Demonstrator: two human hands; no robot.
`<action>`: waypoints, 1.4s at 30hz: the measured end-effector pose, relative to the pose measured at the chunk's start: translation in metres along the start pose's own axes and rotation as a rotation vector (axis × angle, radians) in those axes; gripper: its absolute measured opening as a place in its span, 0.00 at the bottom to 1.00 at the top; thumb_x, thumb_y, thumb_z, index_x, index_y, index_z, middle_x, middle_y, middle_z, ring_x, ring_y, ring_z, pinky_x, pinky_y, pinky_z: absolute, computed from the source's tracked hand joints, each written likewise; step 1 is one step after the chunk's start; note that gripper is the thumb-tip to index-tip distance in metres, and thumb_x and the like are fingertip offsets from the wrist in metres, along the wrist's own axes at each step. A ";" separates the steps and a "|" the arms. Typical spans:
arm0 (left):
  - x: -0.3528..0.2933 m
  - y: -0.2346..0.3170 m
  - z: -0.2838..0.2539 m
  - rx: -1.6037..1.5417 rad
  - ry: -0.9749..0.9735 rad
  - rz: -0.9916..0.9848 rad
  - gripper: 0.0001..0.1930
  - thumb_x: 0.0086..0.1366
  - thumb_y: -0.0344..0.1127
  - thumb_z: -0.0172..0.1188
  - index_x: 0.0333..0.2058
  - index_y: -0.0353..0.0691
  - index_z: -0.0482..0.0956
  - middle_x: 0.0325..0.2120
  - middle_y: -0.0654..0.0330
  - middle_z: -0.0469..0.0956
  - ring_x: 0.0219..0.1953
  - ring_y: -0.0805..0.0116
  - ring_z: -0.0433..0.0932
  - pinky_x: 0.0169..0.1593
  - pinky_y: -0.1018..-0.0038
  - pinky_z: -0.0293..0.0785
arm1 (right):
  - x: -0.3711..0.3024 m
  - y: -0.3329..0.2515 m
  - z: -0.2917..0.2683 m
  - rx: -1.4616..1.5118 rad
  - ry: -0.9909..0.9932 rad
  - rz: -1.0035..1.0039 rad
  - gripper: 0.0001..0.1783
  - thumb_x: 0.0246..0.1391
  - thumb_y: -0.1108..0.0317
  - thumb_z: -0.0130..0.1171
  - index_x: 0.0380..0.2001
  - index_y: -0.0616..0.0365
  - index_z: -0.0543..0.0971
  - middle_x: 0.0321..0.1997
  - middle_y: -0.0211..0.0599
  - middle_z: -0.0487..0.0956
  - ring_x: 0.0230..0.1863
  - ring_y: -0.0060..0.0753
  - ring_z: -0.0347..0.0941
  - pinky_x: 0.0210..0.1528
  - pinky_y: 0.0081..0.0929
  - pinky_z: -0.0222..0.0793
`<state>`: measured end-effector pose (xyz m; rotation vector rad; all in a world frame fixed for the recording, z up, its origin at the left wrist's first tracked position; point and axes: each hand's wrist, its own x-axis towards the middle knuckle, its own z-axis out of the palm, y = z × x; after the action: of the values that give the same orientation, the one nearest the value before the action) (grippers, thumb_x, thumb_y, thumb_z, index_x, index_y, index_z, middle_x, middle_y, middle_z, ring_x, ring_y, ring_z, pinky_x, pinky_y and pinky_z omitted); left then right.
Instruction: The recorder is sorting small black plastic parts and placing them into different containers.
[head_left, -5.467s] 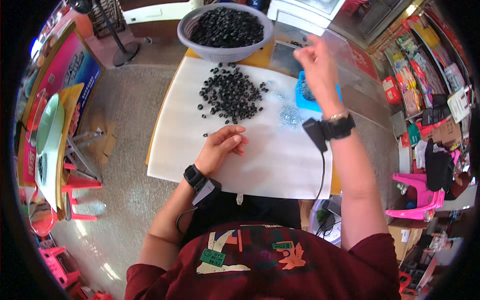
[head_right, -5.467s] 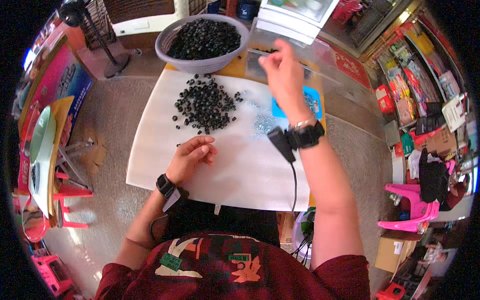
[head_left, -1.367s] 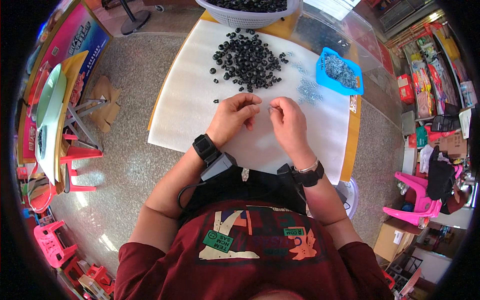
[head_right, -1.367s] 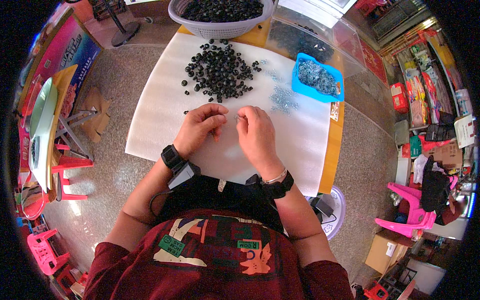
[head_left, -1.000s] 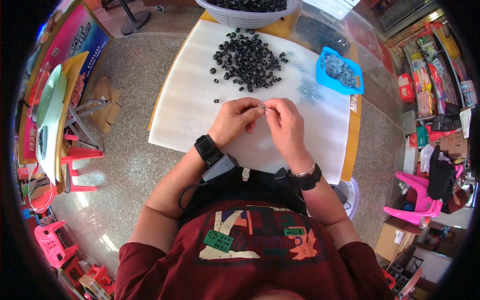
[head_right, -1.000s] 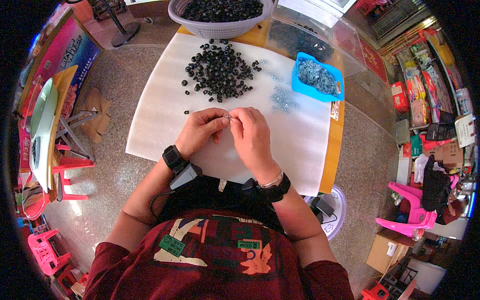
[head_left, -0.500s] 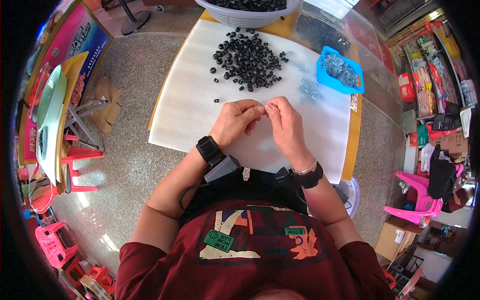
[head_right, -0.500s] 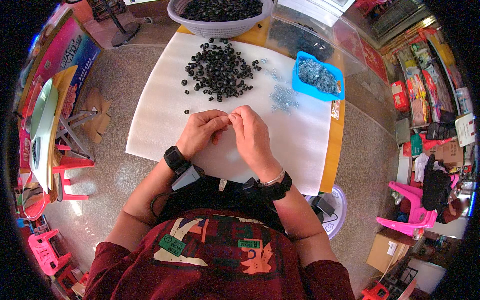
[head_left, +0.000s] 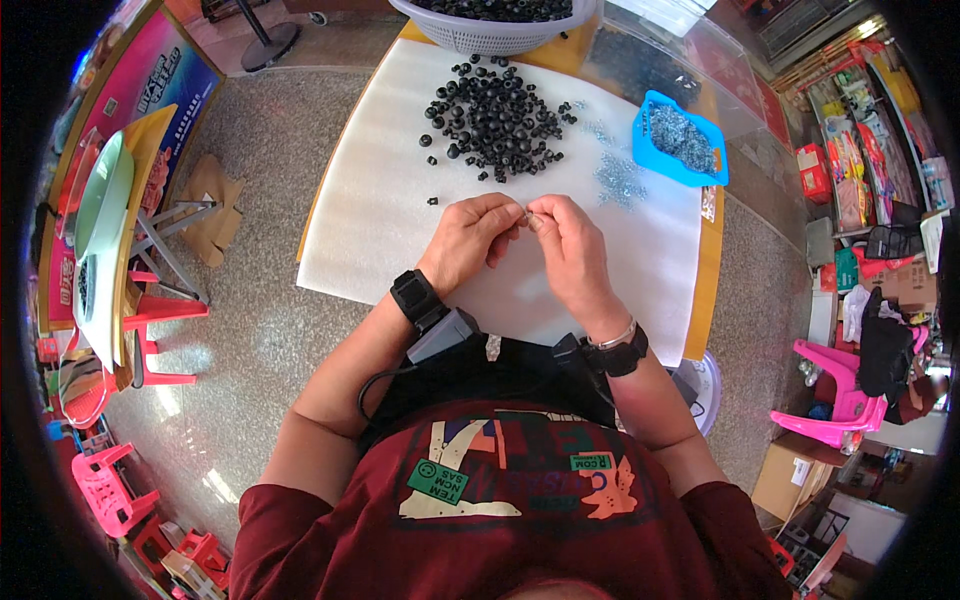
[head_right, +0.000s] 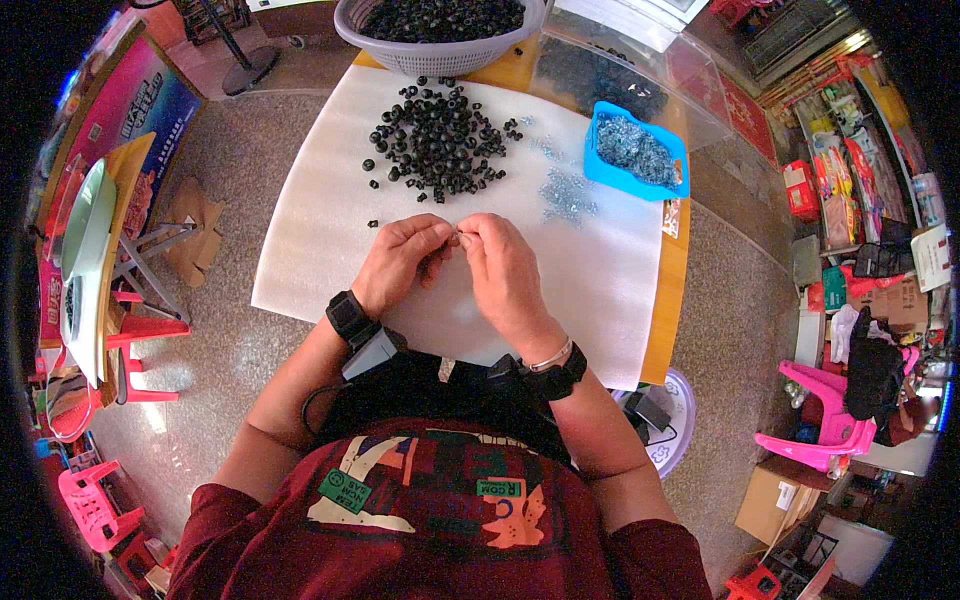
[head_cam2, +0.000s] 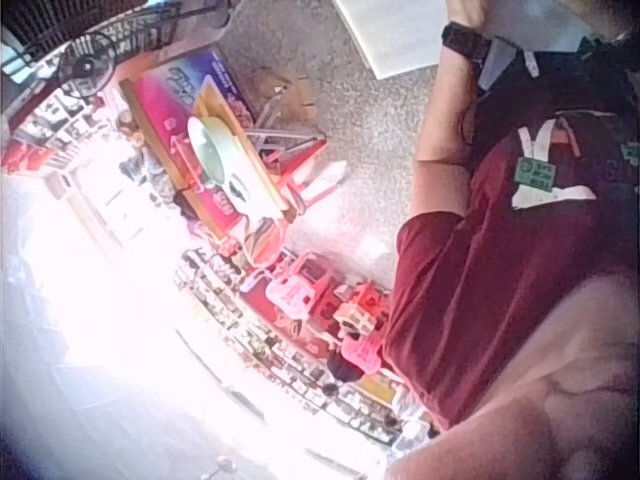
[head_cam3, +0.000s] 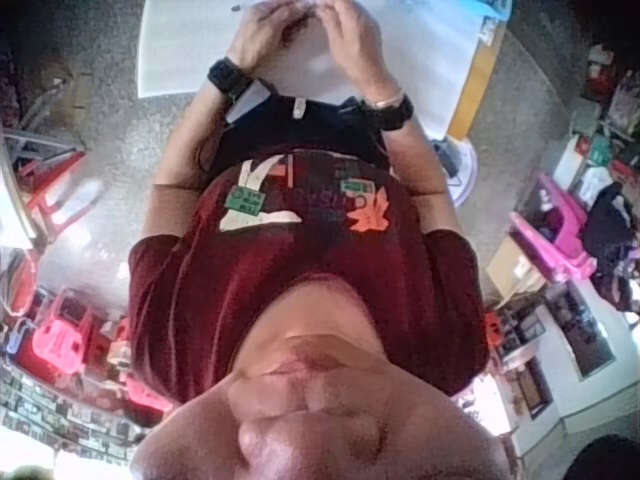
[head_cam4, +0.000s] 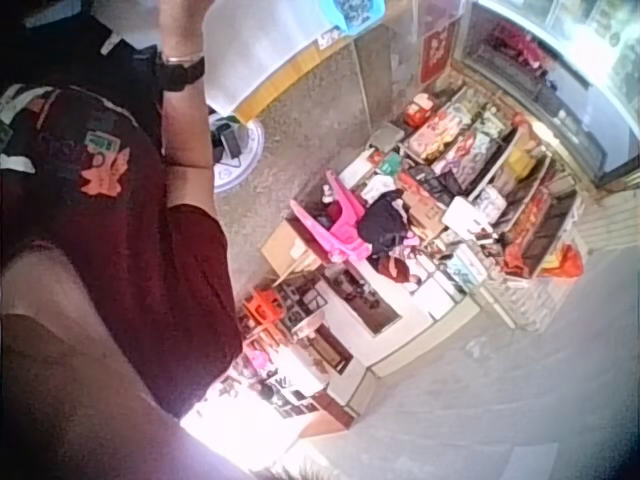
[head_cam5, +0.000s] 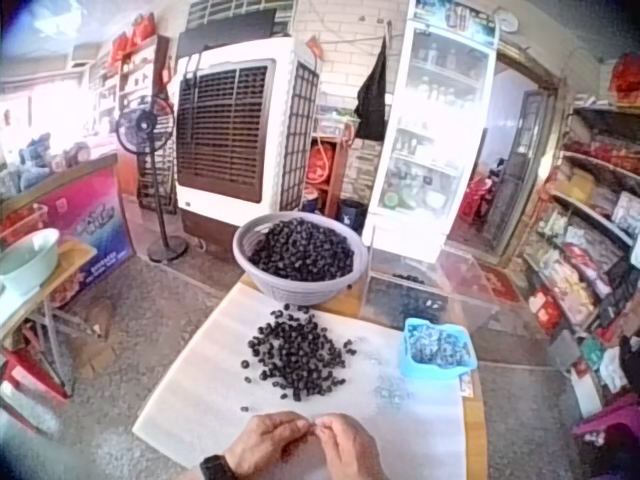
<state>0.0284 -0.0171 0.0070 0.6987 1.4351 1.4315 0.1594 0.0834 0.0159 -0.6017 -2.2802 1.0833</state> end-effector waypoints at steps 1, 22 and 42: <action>0.000 0.000 0.000 -0.010 0.003 -0.007 0.13 0.69 0.39 0.50 0.35 0.35 0.78 0.23 0.67 0.72 0.21 0.81 0.68 0.24 0.82 0.66 | 0.000 0.001 -0.001 0.008 0.007 0.004 0.05 0.56 0.72 0.52 0.35 0.61 0.72 0.35 0.44 0.76 0.37 0.47 0.73 0.39 0.37 0.69; -0.003 0.001 -0.001 0.057 -0.080 0.034 0.13 0.69 0.39 0.52 0.41 0.35 0.78 0.25 0.70 0.72 0.24 0.83 0.66 0.27 0.84 0.64 | 0.005 -0.009 -0.008 0.128 0.028 0.009 0.05 0.55 0.75 0.55 0.34 0.62 0.78 0.33 0.37 0.76 0.33 0.30 0.74 0.34 0.25 0.69; 0.004 -0.010 -0.012 -0.556 -0.118 0.057 0.14 0.65 0.22 0.51 0.49 0.34 0.72 0.39 0.58 0.77 0.41 0.68 0.78 0.49 0.74 0.76 | 0.001 -0.023 -0.003 0.212 0.087 0.039 0.04 0.55 0.76 0.54 0.34 0.63 0.76 0.33 0.36 0.76 0.33 0.28 0.75 0.35 0.23 0.70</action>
<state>0.0183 -0.0199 -0.0055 0.4583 0.8675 1.7014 0.1570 0.0721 0.0365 -0.5968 -2.0544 1.2730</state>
